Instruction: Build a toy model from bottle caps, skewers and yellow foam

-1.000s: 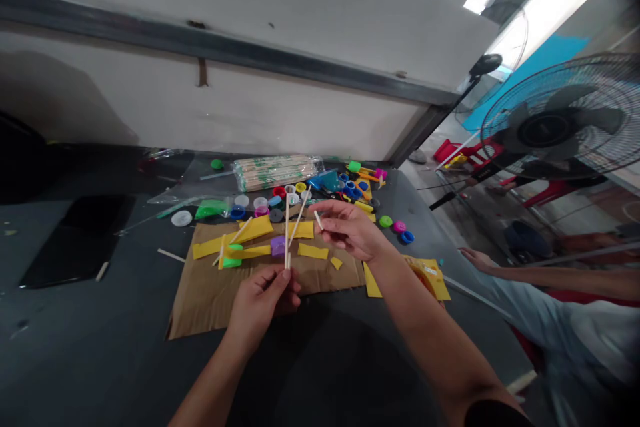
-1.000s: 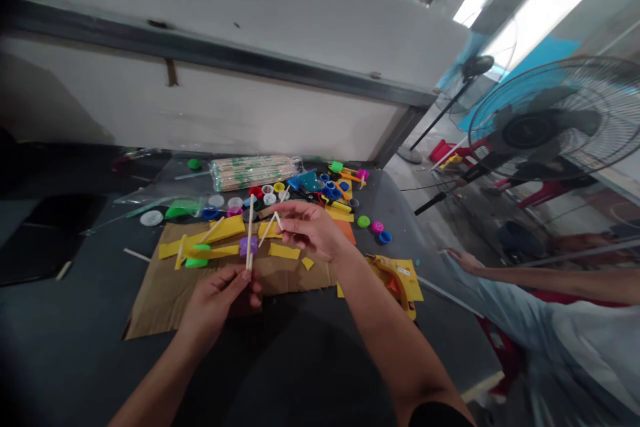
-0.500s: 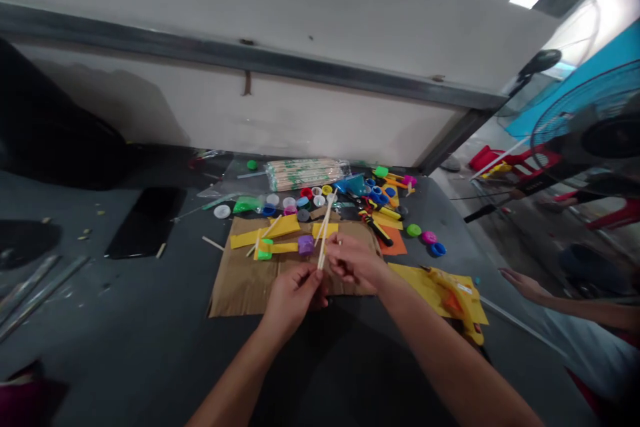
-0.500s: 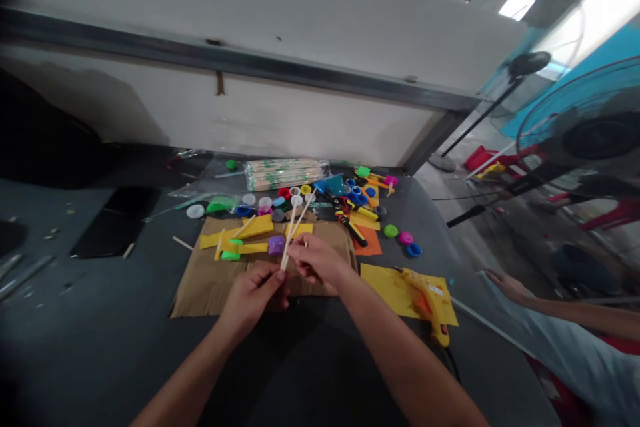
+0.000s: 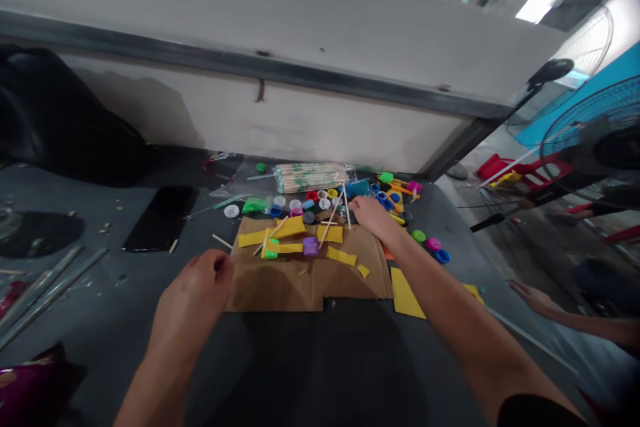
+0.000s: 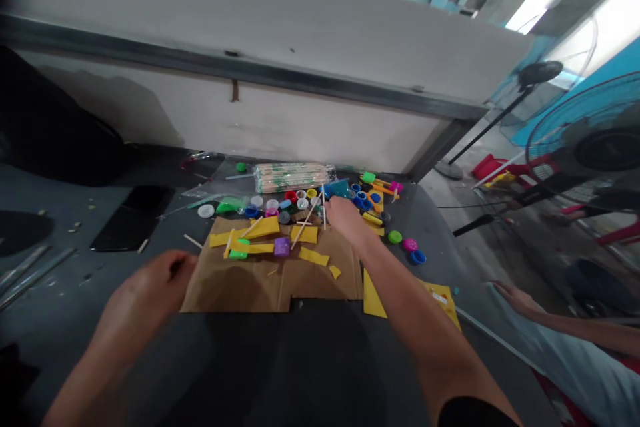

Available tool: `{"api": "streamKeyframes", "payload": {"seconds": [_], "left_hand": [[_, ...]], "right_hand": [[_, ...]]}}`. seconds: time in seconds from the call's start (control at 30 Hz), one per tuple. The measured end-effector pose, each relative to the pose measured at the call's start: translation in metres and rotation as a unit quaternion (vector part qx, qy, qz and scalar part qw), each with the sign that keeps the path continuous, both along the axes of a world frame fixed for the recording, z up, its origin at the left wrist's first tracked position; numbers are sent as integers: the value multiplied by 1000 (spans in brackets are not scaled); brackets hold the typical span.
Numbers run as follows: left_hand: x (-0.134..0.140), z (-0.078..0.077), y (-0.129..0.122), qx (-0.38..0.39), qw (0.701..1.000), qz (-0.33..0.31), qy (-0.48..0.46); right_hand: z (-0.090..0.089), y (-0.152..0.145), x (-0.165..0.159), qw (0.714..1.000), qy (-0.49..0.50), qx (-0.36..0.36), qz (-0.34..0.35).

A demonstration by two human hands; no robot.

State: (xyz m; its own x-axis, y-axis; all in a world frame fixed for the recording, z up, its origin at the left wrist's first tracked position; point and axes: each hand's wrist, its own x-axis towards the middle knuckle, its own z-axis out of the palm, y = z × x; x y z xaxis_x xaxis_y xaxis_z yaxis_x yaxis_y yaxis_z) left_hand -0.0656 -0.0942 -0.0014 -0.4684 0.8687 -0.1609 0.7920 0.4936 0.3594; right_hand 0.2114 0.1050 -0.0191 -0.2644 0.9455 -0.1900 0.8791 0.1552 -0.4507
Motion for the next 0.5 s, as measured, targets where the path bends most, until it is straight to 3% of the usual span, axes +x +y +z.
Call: {"api": "streamKeyframes", "payload": {"seconds": [0.1,0.2,0.3,0.5], "left_hand": [[-9,-29,0,-7,997,-40,58],[-10,-43,3,-15,1000,-1,-20],[-11,-41,5,-60,997,13,-52],[-12,-36,-9,-158,983,-37,-84]], "right_hand": [[-6,-10,-10,998,-9,42,53],[-12,-23,-18,984,-45,74,153],[-13,-25,-23,971,-79,98,202],[-7,-22,-43,971,-49,79,222]]}}
